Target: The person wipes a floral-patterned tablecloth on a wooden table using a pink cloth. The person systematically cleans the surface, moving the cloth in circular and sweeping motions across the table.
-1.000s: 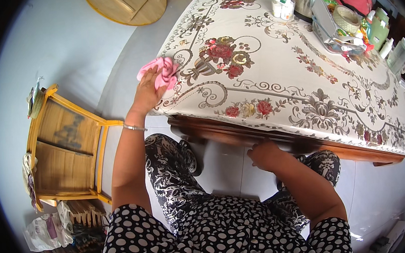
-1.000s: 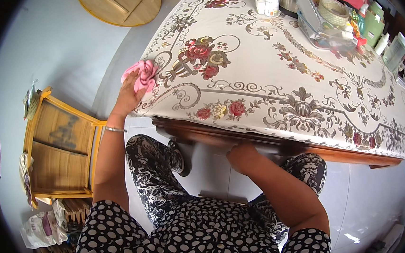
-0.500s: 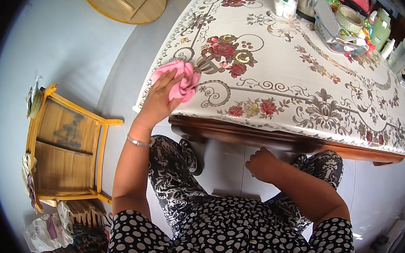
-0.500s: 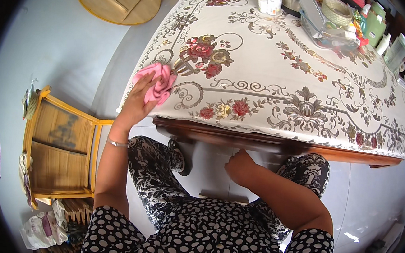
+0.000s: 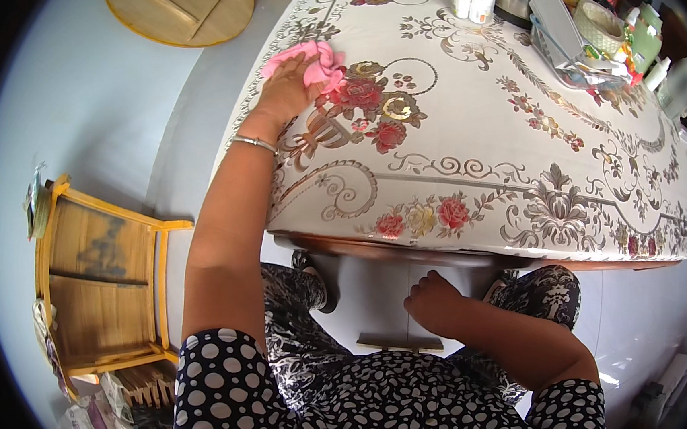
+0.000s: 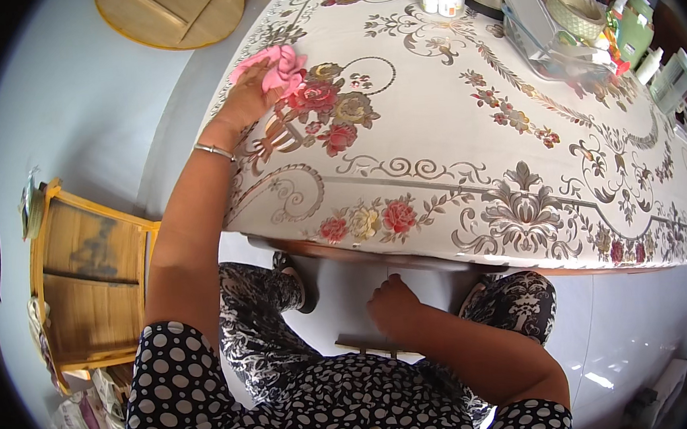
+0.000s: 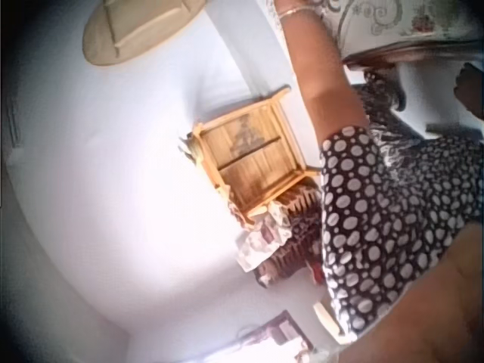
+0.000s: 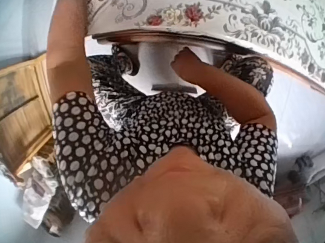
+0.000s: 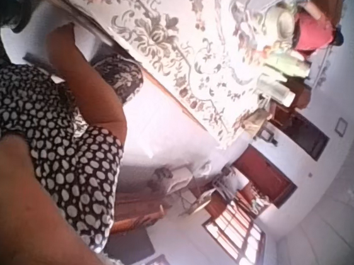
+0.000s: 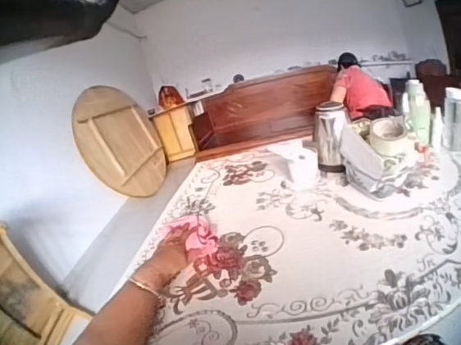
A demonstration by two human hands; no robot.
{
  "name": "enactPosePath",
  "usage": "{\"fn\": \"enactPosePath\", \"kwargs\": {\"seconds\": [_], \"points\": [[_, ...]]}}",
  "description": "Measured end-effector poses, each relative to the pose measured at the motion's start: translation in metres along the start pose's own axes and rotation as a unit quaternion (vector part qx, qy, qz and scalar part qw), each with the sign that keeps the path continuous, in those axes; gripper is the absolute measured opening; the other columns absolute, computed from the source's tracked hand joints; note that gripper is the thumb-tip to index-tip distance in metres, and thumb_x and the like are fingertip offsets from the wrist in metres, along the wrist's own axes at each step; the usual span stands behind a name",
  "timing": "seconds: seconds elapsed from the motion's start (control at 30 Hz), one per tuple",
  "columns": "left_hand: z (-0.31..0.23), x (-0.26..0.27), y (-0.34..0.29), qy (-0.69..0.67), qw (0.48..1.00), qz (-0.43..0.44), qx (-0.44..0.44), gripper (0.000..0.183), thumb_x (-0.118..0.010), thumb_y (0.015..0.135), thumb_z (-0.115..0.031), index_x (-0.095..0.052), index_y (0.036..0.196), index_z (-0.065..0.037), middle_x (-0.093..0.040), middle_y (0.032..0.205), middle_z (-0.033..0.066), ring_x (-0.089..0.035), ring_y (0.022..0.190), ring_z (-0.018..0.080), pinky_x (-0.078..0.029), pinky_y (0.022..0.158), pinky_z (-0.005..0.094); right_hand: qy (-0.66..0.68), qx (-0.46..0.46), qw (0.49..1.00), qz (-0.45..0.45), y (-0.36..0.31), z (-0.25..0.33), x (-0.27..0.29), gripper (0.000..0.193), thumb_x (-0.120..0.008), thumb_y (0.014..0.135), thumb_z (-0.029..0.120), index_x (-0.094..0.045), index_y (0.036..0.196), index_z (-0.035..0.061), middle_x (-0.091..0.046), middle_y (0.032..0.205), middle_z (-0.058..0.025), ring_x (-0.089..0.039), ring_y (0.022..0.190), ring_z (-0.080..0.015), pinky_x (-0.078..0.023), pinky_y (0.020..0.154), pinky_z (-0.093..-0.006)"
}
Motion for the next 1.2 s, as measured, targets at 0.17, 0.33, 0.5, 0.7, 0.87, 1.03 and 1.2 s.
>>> {"fn": "enactPosePath", "kwargs": {"seconds": [0.17, 0.33, 0.5, 0.7, 0.87, 1.03, 1.2], "points": [[0.017, -0.018, 0.053, 0.043, 0.997, 0.035, 0.045, 0.07, -0.04, 0.084, -0.057, -0.034, 0.136, -0.011, -0.03, 0.142, 0.0099, -0.023, 0.133, 0.0233, -0.022, 0.107, 0.0343, -0.001, 0.027, 1.0, -0.001, -0.006, 0.005, 0.016, 0.021, -0.056, 0.069, 0.013, -0.059, 0.088, 0.0036, -0.059, 0.082, -0.0089, -0.055, 0.079, -0.0228, -0.039, 0.074, -0.036], [0.033, -0.03, 0.091, 0.013, 0.989, 0.065, 0.132, 0.08, -0.038, 0.08, -0.064, -0.027, 0.139, -0.01, -0.027, 0.144, 0.0067, -0.025, 0.132, 0.0235, -0.025, 0.105, 0.0366, 0.018, 0.032, 0.999, -0.001, -0.014, 0.005, 0.021, 0.022, -0.057, 0.069, 0.013, -0.059, 0.088, 0.0018, -0.059, 0.082, -0.0098, -0.055, 0.079, -0.0232, -0.039, 0.074, -0.0365], [0.039, -0.031, 0.104, -0.002, 0.985, 0.057, 0.161, 0.076, -0.04, 0.078, -0.065, -0.029, 0.139, -0.021, -0.026, 0.144, 0.0037, -0.026, 0.131, 0.0265, -0.028, 0.103, 0.0436, 0.018, 0.035, 0.999, -0.008, -0.017, 0.009, 0.008, 0.022, -0.057, 0.069, 0.013, -0.059, 0.088, 0.0011, -0.06, 0.082, -0.0099, -0.056, 0.08, -0.0234, -0.039, 0.074, -0.0364], [0.022, -0.029, 0.08, -0.02, 0.995, 0.033, 0.09, 0.076, -0.043, 0.079, -0.062, -0.031, 0.138, -0.014, -0.028, 0.144, 0.007, -0.027, 0.131, 0.0268, -0.027, 0.104, 0.0389, 0.005, 0.05, 0.999, -0.007, -0.021, 0.011, 0.011, 0.02, -0.056, 0.072, 0.015, -0.061, 0.087, 0.0033, -0.061, 0.081, -0.009, -0.057, 0.08, -0.023, -0.039, 0.074, -0.0361], [-0.024, -0.007, 0.035, -0.048, 0.999, 0.001, -0.015, 0.068, -0.046, 0.082, -0.055, -0.037, 0.134, -0.011, -0.03, 0.142, 0.0106, -0.027, 0.131, 0.0269, -0.023, 0.106, 0.0345, 0.002, 0.029, 1.0, -0.008, -0.017, 0.008, 0.002, 0.016, -0.055, 0.073, 0.015, -0.062, 0.083, 0.0057, -0.061, 0.079, -0.0085, -0.057, 0.078, -0.0229, -0.039, 0.073, -0.0361], [-0.074, 0.018, -0.025, -0.085, 0.988, -0.037, -0.126, 0.06, -0.052, 0.081, -0.046, -0.042, 0.13, -0.012, -0.035, 0.139, 0.0122, -0.03, 0.129, 0.0277, -0.025, 0.106, 0.0369, 0.001, 0.007, 1.0, -0.007, -0.017, -0.002, 0.005, 0.014, -0.051, 0.075, 0.014, -0.061, 0.082, 0.0064, -0.061, 0.081, -0.0085, -0.057, 0.08, -0.0231, -0.039, 0.076, -0.0368], [-0.122, 0.053, -0.091, -0.11, 0.974, -0.044, -0.192, 0.058, -0.063, 0.076, -0.031, -0.045, 0.128, -0.014, -0.038, 0.136, 0.0125, -0.034, 0.126, 0.0291, -0.03, 0.103, 0.0392, -0.03, -0.034, 0.999, 0.012, -0.015, -0.016, 0.005, 0.015, -0.05, 0.078, 0.015, -0.061, 0.085, 0.0074, -0.062, 0.085, -0.008, -0.058, 0.084, -0.0236, -0.039, 0.08, -0.0384]]}}
Point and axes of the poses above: each hand's wrist, its own y-axis towards the middle knuckle, its own x-axis out of the back of the hand, z = x × y, the point moved 7 cm from there along y, towards the middle knuckle
